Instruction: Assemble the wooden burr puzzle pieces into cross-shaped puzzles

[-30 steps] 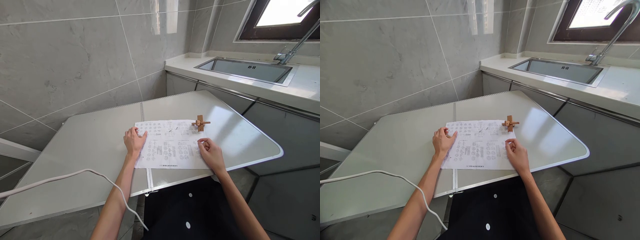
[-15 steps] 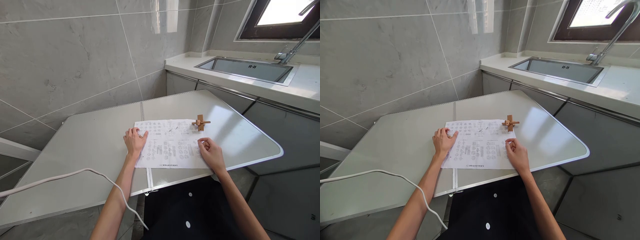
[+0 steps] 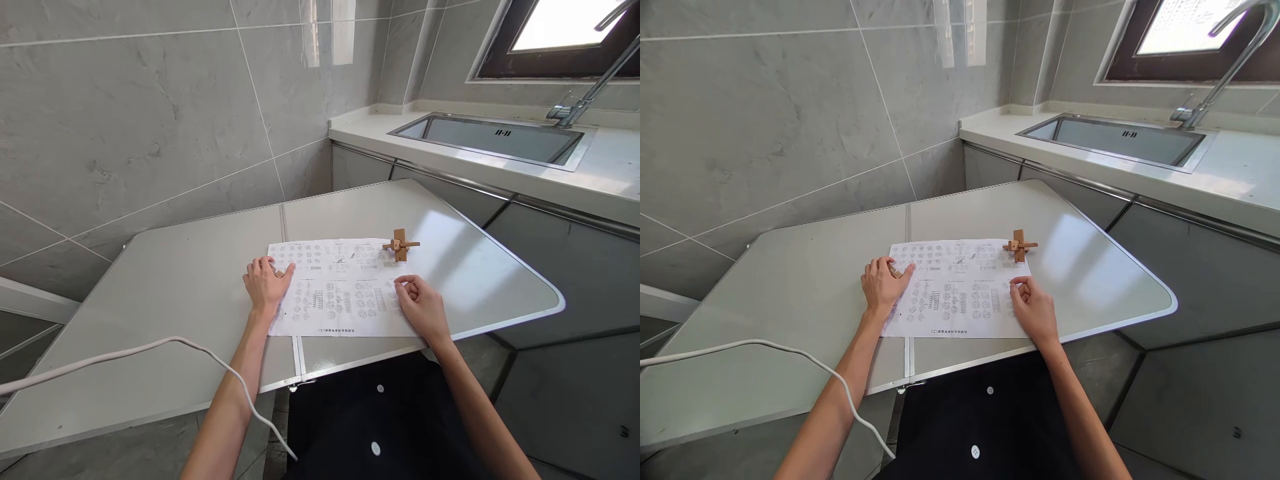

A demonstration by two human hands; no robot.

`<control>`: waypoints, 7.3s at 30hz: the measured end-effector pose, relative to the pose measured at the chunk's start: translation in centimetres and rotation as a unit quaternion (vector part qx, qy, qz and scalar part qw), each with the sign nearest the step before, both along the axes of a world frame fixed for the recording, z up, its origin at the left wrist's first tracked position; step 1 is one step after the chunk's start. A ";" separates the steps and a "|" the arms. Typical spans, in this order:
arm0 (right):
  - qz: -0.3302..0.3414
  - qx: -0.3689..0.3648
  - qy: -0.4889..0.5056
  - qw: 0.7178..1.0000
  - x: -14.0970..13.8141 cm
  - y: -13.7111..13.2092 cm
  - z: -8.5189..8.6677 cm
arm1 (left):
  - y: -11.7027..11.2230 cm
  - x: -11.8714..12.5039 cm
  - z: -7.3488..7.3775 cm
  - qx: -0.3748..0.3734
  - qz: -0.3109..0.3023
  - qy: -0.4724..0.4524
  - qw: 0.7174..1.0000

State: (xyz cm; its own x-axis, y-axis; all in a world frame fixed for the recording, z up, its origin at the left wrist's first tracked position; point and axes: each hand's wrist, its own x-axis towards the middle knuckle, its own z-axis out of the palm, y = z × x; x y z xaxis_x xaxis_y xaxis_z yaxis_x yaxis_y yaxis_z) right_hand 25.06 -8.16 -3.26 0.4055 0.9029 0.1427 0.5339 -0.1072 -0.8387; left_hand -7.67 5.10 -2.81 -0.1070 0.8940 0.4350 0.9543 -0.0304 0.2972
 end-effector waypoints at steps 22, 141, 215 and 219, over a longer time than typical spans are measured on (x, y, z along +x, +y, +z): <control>0.000 0.003 0.004 1.000 0.1 0.0 -0.3 | -2.4 3.8 2.0 0.039 -0.318 -0.054 0.946; 0.228 0.015 0.311 0.922 -6.0 -1.4 0.2 | -6.3 7.2 3.8 -0.254 -0.465 -0.336 0.778; 0.168 -0.104 0.407 0.892 -3.7 -1.6 3.1 | -6.0 7.9 2.2 -0.302 -0.394 -0.533 0.685; 0.150 -0.092 0.374 0.911 -4.4 -1.5 3.6 | -6.2 7.9 2.4 -0.293 -0.397 -0.521 0.696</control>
